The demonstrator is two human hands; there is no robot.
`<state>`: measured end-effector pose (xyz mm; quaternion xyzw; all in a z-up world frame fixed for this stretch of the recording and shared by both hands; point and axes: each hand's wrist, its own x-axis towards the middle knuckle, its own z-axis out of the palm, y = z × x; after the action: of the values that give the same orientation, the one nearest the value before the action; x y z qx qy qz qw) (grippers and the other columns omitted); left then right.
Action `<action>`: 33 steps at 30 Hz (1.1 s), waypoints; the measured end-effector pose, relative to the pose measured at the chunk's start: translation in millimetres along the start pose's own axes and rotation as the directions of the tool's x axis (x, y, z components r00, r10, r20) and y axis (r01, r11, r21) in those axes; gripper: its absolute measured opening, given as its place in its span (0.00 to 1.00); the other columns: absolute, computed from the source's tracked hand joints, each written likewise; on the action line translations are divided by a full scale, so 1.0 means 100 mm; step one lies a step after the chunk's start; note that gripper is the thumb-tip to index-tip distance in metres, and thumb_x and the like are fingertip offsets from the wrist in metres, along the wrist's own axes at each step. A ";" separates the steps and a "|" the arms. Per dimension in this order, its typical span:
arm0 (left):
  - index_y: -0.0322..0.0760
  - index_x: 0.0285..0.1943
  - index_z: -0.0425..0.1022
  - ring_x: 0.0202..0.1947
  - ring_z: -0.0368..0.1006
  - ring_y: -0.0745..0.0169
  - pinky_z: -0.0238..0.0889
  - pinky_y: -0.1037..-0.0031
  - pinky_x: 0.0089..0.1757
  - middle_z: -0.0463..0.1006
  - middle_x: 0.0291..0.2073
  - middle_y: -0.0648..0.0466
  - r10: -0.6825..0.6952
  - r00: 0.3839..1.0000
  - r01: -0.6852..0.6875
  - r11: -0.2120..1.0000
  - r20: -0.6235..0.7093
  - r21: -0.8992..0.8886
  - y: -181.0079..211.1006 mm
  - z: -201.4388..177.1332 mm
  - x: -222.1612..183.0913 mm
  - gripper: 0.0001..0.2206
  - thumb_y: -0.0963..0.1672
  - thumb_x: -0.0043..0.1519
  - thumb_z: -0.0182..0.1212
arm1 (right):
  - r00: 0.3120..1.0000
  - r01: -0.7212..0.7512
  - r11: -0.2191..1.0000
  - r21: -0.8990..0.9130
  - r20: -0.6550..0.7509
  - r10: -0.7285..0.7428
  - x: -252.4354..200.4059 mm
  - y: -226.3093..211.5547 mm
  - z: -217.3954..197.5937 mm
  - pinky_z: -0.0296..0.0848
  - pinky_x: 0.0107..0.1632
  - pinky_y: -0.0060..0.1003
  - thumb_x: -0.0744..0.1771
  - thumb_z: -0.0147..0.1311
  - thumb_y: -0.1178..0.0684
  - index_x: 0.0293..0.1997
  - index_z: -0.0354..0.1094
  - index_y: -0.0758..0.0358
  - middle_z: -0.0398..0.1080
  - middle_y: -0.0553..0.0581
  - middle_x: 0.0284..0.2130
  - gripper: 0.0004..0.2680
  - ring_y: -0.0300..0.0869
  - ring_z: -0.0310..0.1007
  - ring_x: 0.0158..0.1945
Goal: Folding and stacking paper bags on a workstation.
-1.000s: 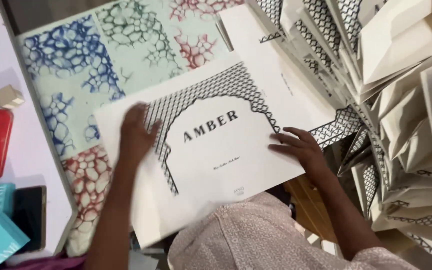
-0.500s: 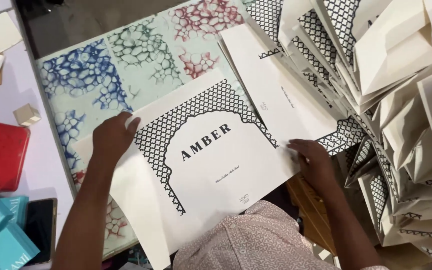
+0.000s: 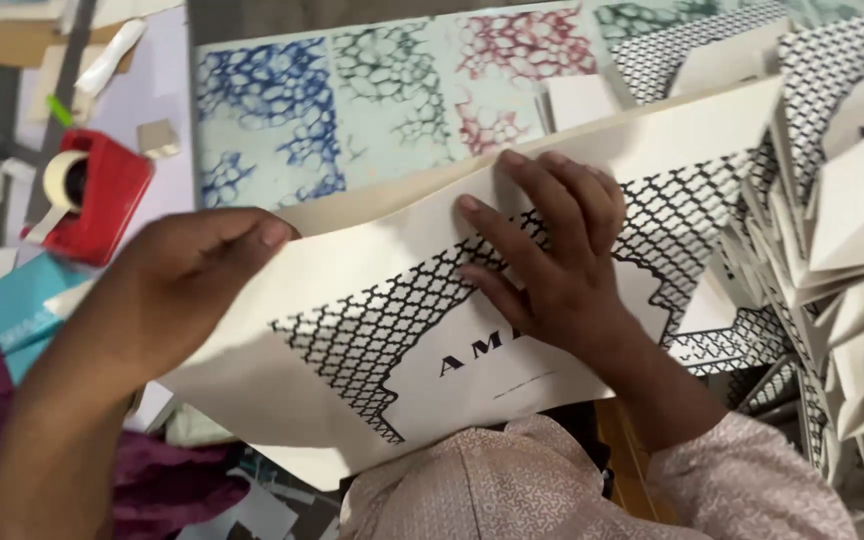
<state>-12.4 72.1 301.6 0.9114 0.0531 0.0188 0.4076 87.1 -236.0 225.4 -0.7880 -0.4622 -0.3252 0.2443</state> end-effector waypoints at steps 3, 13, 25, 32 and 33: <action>0.33 0.44 0.79 0.28 0.73 0.51 0.67 0.65 0.34 0.80 0.27 0.42 -0.146 0.987 0.136 0.980 0.061 0.145 0.06 0.04 -0.11 0.17 0.51 0.69 0.53 | 0.994 0.095 0.994 -0.056 0.050 -0.093 0.18 -0.07 0.00 0.50 0.72 0.56 0.71 0.53 0.34 0.69 0.65 0.54 0.58 0.62 0.67 0.21 0.54 0.55 0.69; 0.33 0.56 0.77 0.41 0.77 0.46 0.68 0.59 0.44 0.81 0.38 0.42 -0.110 0.924 -0.025 0.938 0.366 0.346 0.06 0.16 -0.33 0.31 0.61 0.62 0.51 | 0.942 0.205 0.978 0.026 0.265 -0.205 0.35 -0.03 0.07 0.58 0.70 0.54 0.68 0.47 0.30 0.66 0.67 0.59 0.67 0.60 0.62 0.26 0.51 0.64 0.66; 0.52 0.46 0.85 0.35 0.78 0.47 0.68 0.54 0.40 0.82 0.29 0.52 0.083 0.946 -0.244 0.819 0.312 0.520 0.39 0.28 -0.51 0.12 0.52 0.59 0.61 | 0.951 0.291 0.949 0.124 -0.148 -0.273 0.57 -0.25 -0.08 0.68 0.37 0.43 0.70 0.51 0.41 0.29 0.70 0.56 0.73 0.50 0.26 0.14 0.42 0.69 0.30; 0.41 0.36 0.81 0.38 0.79 0.51 0.65 0.55 0.43 0.82 0.31 0.54 0.572 0.818 -0.546 0.740 0.060 0.392 0.56 0.14 -0.79 0.14 0.52 0.50 0.67 | 0.900 0.436 0.807 0.398 -0.184 -0.395 0.69 -0.52 -0.31 0.54 0.25 0.37 0.67 0.52 0.33 0.18 0.55 0.54 0.55 0.46 0.15 0.21 0.37 0.54 0.20; 0.41 0.36 0.80 0.41 0.78 0.54 0.63 0.54 0.47 0.83 0.33 0.55 0.601 0.793 -0.497 0.735 -0.103 0.461 0.51 0.14 -0.84 0.15 0.53 0.50 0.68 | 0.859 0.502 0.827 0.252 -0.255 -0.444 0.81 -0.51 -0.39 0.64 0.32 0.37 0.69 0.52 0.33 0.23 0.60 0.56 0.58 0.47 0.19 0.20 0.38 0.60 0.25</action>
<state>-90.9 18.5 330.5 0.9405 -0.1678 0.2398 0.1727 59.6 -193.5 315.3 -0.5663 -0.6637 -0.3711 0.3179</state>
